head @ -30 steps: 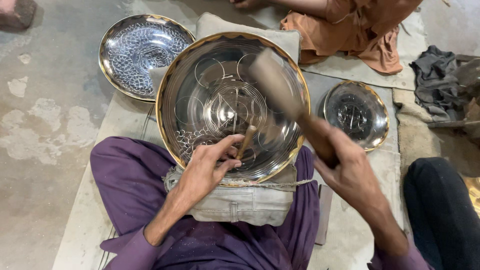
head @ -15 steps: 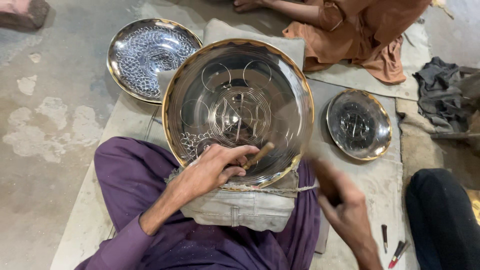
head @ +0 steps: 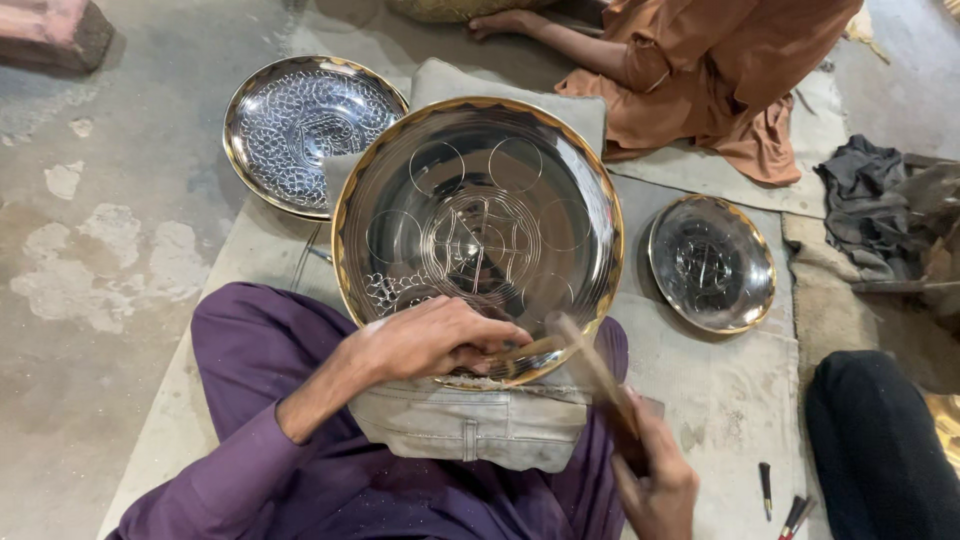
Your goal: The person sits on the floor with a large brass bowl on a cushion on their lap and decorates its surface. They hold a small punch against the metal with one hand and strike it with a wooden mallet in the other hand, moving the punch around to hammer a decorative pattern of circles and floral motifs into the bowl.
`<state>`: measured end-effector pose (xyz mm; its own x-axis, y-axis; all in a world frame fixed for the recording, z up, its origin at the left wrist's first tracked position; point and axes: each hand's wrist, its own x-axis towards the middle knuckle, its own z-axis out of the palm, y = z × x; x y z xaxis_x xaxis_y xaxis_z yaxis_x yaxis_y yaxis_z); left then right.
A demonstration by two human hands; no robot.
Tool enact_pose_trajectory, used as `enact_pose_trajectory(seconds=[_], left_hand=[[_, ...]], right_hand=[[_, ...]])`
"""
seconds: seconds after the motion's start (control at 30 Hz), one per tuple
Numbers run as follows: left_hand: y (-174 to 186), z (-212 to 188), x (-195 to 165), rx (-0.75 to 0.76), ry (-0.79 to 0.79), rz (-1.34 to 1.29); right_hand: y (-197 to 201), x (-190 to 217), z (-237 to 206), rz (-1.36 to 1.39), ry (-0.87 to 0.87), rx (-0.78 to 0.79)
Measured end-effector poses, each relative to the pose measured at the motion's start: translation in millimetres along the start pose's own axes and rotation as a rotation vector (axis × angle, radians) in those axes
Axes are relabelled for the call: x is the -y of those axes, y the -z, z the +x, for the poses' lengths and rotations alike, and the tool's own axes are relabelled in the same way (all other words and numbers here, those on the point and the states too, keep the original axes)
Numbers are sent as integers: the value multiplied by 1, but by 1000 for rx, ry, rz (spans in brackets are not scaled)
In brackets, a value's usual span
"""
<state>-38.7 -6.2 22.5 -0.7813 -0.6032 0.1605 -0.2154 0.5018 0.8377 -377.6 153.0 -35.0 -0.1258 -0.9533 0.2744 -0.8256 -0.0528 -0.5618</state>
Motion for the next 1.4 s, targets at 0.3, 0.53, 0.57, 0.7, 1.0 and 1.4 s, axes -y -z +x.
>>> enact_pose_trajectory(seconds=[0.3,0.53,0.57,0.7,1.0,1.4], left_hand=[[3,-19,-2,-518,194,-277],[-8,-14,2,-406,232,-193],[-9,-14,2,-395,243,-189],[-10,-12,3,-349,251,-141],[-12,-12,1,-354,245,-139],[-29,-23,-12,-578,286,-128]], right_hand=[[-7,-24,-18,759,-190,-249],[-28,-41,-2,727,-305,143],[-24,-40,2,630,-358,129],[11,-28,33,384,-401,117],[49,47,125,105,214,141],[46,91,176,-496,360,403]])
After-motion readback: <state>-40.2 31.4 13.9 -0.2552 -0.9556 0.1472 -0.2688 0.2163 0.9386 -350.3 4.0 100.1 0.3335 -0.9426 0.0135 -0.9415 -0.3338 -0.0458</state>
